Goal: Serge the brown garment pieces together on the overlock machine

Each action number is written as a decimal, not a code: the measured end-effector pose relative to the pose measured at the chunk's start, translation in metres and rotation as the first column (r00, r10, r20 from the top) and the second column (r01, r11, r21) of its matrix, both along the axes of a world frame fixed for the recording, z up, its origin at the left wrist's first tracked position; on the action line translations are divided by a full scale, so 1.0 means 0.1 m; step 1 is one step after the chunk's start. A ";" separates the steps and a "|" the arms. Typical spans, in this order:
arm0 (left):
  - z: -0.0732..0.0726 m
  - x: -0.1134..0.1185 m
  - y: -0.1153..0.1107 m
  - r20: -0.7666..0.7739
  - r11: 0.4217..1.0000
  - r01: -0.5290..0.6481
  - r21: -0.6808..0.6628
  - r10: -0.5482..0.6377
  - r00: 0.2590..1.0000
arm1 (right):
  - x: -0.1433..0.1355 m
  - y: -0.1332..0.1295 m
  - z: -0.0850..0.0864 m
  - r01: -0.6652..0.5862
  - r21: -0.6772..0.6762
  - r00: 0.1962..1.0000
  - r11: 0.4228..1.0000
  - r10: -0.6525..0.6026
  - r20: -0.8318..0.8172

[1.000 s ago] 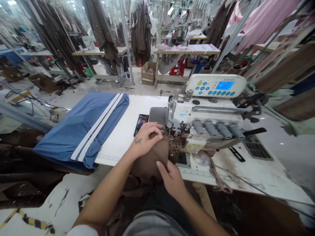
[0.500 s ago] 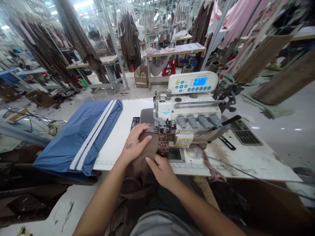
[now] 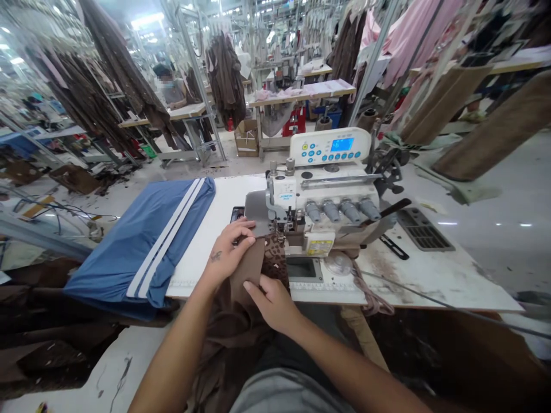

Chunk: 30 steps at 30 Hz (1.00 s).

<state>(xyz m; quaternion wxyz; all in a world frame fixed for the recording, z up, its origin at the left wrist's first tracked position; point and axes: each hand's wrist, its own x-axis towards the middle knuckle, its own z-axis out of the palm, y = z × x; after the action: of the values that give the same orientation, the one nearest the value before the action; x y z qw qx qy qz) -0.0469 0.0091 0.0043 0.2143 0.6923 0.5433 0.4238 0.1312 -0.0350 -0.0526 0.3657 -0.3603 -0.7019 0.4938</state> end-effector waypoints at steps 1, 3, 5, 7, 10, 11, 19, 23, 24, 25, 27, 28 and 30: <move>-0.01 -0.02 -0.05 0.062 0.999 -0.036 0.012 0.035 0.997 | 0.00 -0.02 -0.01 0.007 -0.004 1.000 1.000 -0.007 -0.016; -0.01 -0.04 -0.14 0.179 0.988 -0.135 0.070 0.120 0.976 | 0.02 -0.06 -0.02 0.015 -0.009 0.999 1.000 -0.016 -0.049; 0.00 -0.04 -0.20 0.204 0.979 -0.167 0.119 0.141 0.969 | 0.05 -0.09 -0.05 0.024 -0.010 0.997 1.000 -0.024 -0.074; 0.02 -0.02 -0.21 0.094 0.990 -0.068 0.123 0.057 0.994 | 0.07 -0.11 -0.07 0.028 -0.012 0.996 1.000 -0.029 -0.080; 0.04 0.00 -0.19 -0.067 0.997 0.075 0.035 -0.073 0.995 | 0.04 -0.09 -0.06 0.017 -0.022 0.999 1.000 -0.018 -0.045; 0.04 -0.01 -0.19 -0.060 0.997 0.072 0.010 -0.071 0.996 | 0.02 -0.09 -0.05 0.004 -0.021 0.999 1.000 -0.005 -0.038; 0.08 0.16 -0.23 -0.050 0.977 -0.032 0.210 0.044 0.998 | 0.32 -0.14 -0.05 0.038 0.081 0.995 0.996 -0.030 -0.099; -0.03 0.47 -0.07 0.073 0.976 -0.104 0.194 0.092 0.993 | 0.60 -0.01 -0.18 0.282 0.064 0.957 0.957 -0.277 -0.086; -0.05 0.50 -0.05 0.109 0.977 -0.127 0.170 0.110 0.988 | 0.63 0.04 -0.21 0.243 0.041 0.969 0.969 -0.241 -0.059; -0.06 0.51 -0.04 0.121 0.979 -0.141 0.145 0.123 0.985 | 0.65 0.08 -0.23 0.163 0.021 0.986 0.986 -0.163 -0.028; -0.04 0.48 -0.05 0.094 0.984 -0.145 0.102 0.135 0.986 | 0.65 0.13 -0.27 0.004 0.029 1.000 1.000 -0.005 0.028; -0.03 0.46 -0.06 0.078 0.987 -0.140 0.078 0.134 0.988 | 0.63 0.13 -0.30 -0.034 0.057 0.998 0.998 0.031 0.048; 0.02 0.43 -0.09 0.066 0.991 -0.134 0.020 0.132 0.989 | 0.60 0.09 -0.37 -0.034 0.136 0.998 0.990 0.026 0.058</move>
<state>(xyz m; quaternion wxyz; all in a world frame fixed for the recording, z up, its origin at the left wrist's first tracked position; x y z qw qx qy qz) -0.0041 0.0000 0.0061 0.1947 0.6432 0.5758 0.4657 0.1913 -0.0256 -0.0892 0.3626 -0.3374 -0.7494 0.4395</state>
